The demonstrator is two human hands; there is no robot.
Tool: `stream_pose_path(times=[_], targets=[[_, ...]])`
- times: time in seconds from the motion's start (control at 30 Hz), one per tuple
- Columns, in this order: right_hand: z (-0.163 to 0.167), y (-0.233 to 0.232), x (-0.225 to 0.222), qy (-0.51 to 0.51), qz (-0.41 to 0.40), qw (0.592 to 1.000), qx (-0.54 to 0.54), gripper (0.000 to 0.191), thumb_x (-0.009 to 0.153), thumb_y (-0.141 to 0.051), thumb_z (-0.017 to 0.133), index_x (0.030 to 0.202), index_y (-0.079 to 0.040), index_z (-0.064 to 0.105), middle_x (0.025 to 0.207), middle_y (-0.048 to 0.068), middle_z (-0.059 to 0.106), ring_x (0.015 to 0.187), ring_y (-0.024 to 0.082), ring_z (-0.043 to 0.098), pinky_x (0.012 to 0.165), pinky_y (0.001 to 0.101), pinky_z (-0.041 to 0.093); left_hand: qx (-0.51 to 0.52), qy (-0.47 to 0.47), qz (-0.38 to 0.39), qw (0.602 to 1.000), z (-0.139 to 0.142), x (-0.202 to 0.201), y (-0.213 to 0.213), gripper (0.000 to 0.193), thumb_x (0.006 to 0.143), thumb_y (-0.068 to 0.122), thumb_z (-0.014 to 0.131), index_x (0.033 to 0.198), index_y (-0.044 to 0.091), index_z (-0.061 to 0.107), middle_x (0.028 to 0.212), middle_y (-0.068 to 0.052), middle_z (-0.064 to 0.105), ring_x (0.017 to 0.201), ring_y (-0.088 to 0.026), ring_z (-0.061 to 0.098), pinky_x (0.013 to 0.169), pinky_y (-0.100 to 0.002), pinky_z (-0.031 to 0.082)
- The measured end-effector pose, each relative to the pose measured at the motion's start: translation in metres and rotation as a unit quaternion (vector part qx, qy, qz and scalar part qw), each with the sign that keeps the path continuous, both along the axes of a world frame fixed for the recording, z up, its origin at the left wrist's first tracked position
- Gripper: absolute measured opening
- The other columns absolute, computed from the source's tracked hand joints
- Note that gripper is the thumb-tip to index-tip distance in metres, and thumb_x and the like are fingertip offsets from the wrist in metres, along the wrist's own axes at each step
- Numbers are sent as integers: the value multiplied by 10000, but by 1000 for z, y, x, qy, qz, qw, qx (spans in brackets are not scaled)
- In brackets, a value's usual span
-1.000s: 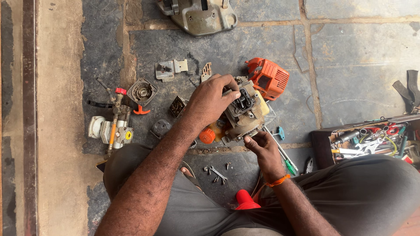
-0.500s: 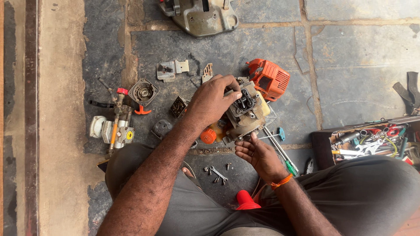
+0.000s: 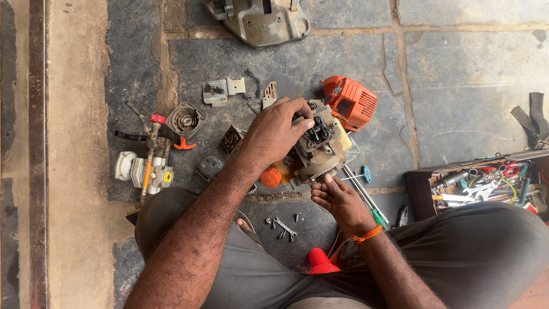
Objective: The person sits on the floor and uses a screwdriver to remove screws from a small engine. They remove the engine cover, inspect the internal components, and then reattach the cover, securing it with screws.
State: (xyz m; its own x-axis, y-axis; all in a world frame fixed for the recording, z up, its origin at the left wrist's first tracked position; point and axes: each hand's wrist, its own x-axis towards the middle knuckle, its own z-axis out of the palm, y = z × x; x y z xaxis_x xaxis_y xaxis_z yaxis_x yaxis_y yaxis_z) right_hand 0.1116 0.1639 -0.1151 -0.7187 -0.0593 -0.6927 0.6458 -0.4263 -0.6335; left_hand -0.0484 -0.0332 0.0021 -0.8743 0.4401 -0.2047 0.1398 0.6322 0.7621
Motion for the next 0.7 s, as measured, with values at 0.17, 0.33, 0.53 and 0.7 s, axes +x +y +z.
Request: stream_pose_path(times=[0.17, 0.33, 0.53, 0.7], targets=[[-1, -4, 1, 37, 11, 997, 71, 431, 969, -358, 686, 1180, 15, 636, 1014, 63, 680, 945, 153, 671, 930, 320, 574, -10, 7, -3, 1000, -2, 0, 0, 211, 982, 331, 664, 1113, 167, 682, 1070, -57, 663, 1026, -188, 705, 848, -399, 604], [-1, -6, 3, 63, 60, 981, 175, 547, 938, -436, 708, 1203, 42, 672, 995, 91, 683, 947, 170, 669, 948, 345, 575, -3, 11, -5, 1000, -2, 1, -1, 208, 988, 330, 655, 1116, 168, 679, 1069, -57, 664, 1023, -183, 709, 847, -394, 610], [22, 5, -1, 35, 154, 934, 321, 793, 876, -580, 680, 1384, 14, 542, 1233, 184, 693, 1160, 218, 660, 1015, 388, 528, -3, 16, -5, 1000, 0, 2, 2, 205, 982, 329, 668, 1083, 153, 695, 1070, -71, 670, 1012, -207, 704, 874, -404, 589], [109, 54, 18, 169, 70, 877, 445, 611, 927, -416, 707, 1396, -34, 618, 1292, 124, 718, 1128, 212, 665, 961, 340, 535, -20, 34, -12, 999, 1, 2, 7, 195, 981, 317, 682, 1082, 151, 695, 1102, -75, 689, 1015, -229, 699, 905, -425, 568]])
